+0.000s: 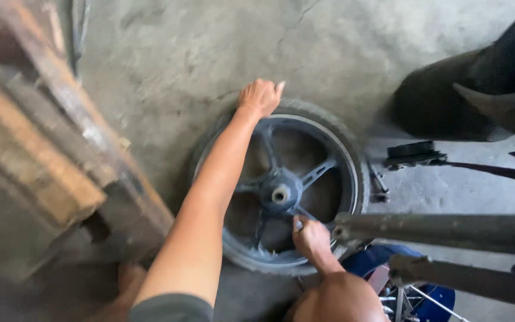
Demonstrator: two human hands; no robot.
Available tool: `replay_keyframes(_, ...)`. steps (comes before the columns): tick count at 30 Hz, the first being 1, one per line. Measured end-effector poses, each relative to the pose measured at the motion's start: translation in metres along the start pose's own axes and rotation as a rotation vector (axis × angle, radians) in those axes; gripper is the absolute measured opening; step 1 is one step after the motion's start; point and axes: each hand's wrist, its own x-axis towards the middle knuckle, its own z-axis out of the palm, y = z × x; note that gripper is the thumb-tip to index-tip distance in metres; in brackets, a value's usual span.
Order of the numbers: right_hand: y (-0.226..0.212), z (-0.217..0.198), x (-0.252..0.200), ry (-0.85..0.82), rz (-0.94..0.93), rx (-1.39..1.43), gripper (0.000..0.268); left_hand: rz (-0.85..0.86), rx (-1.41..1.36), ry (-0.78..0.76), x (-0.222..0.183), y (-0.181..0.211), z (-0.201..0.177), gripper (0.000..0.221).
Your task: Removing the inner tube and tire from a motorcycle rim using tire levers.
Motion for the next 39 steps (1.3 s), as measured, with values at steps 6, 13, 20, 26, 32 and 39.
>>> replay_keyframes(6,-0.024,-0.019,-0.007,0.341,-0.285,-0.289,0.025,-0.158,-0.345,0.057,-0.073,-0.077,-0.009,0.064)
replay_keyframes(13,-0.016,-0.002,0.016,0.395,-0.384,0.009,0.046,-0.317,-0.202,0.131,-0.083,-0.106,0.012,0.068)
replay_keyframes(20,-0.013,0.002,0.021,0.215,-0.199,-0.114,0.031,-0.260,-0.360,0.246,-0.113,-0.118,0.012,0.062)
replay_keyframes(26,0.008,0.020,0.035,0.242,-0.270,-0.154,0.035,-0.165,-0.254,0.600,-0.190,-0.124,0.026,0.042)
replay_keyframes(32,0.015,0.025,0.043,0.202,-0.208,-0.322,0.041,0.373,-0.144,0.437,-0.252,-0.086,-0.056,0.031)
replay_keyframes(39,0.023,0.031,0.045,0.232,-0.284,-0.262,0.037,0.394,-0.089,-0.088,-0.499,-0.081,-0.276,0.017)
